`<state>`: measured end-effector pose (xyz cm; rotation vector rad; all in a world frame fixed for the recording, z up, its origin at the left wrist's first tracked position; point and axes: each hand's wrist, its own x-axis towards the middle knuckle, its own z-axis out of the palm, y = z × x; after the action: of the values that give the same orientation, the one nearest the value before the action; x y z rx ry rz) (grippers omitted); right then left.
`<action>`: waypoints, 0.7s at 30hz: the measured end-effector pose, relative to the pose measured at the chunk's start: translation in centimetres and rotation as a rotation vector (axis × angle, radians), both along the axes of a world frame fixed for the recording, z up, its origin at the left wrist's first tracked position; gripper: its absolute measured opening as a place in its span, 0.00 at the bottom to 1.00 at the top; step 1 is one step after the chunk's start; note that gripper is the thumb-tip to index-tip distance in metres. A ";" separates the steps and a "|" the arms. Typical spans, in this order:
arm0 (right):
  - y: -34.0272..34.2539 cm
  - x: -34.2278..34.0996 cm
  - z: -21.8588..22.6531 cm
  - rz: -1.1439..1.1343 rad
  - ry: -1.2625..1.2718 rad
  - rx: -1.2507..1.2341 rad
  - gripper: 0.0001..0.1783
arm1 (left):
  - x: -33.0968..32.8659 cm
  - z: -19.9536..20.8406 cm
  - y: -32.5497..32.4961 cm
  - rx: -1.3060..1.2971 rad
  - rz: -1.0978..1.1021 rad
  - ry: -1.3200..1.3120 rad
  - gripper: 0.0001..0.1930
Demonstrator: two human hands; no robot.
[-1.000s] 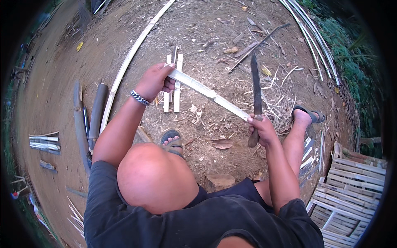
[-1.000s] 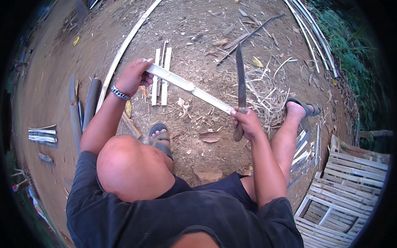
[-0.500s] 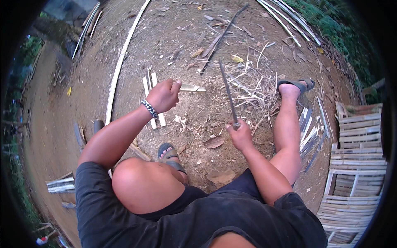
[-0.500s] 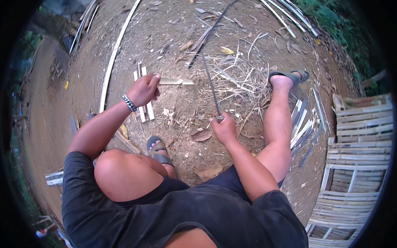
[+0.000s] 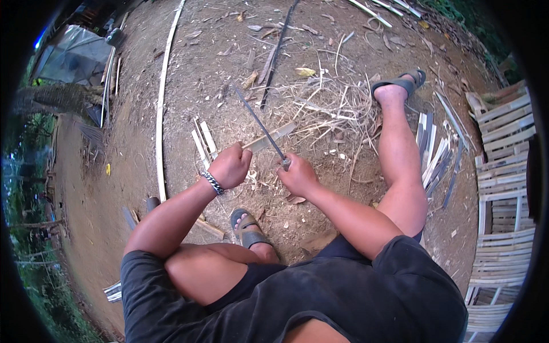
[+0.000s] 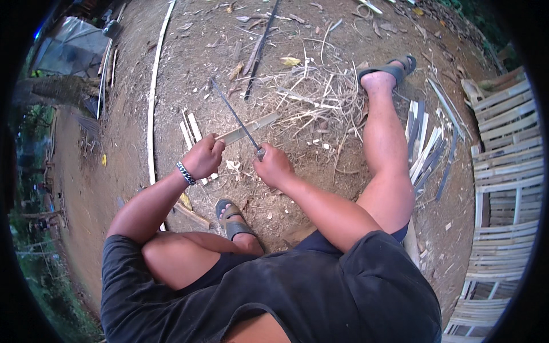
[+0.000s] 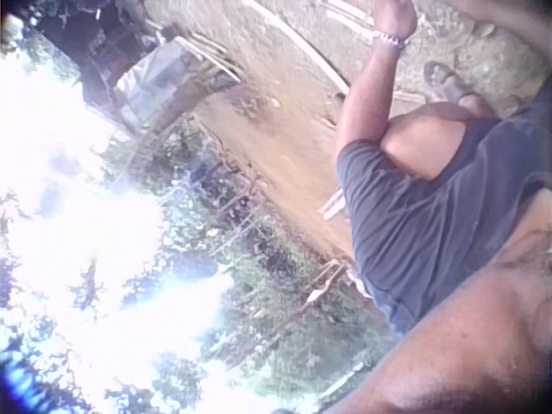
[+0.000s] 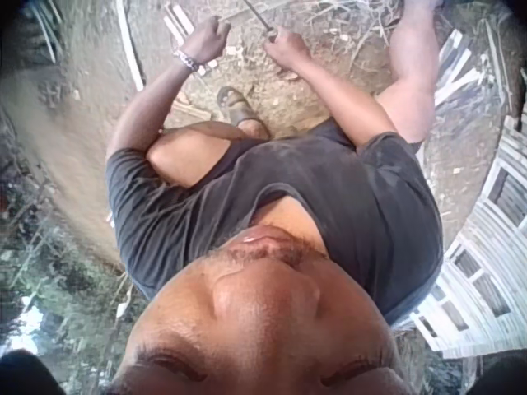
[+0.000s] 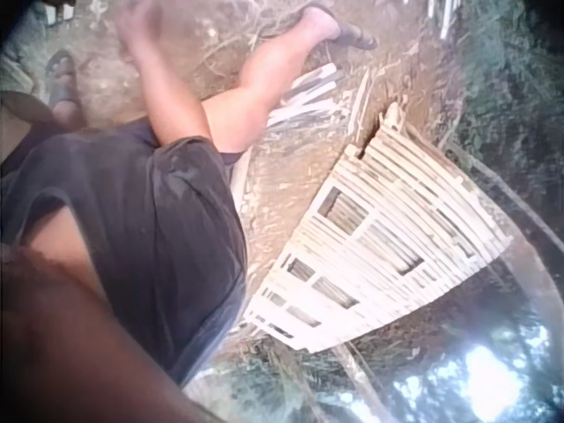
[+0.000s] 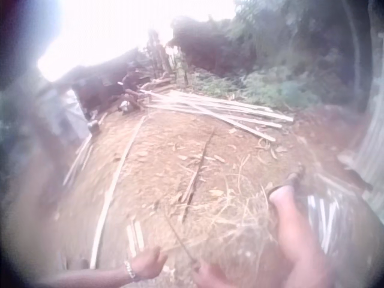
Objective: The person shaves a thin strip of bamboo using a knife while sitting on the ground, creating a pile of wood shavings.
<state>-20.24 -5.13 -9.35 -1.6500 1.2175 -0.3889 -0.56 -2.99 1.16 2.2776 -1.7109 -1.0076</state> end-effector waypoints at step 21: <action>-2.0 -1.9 1.3 0.093 0.032 0.138 0.15 | -4.1 -0.9 -0.4 -0.193 -0.049 -0.085 0.17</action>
<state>-22.16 -7.11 -8.10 -1.5923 1.1600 -0.2159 -4.62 -3.44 0.24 2.1953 -1.8178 -0.7271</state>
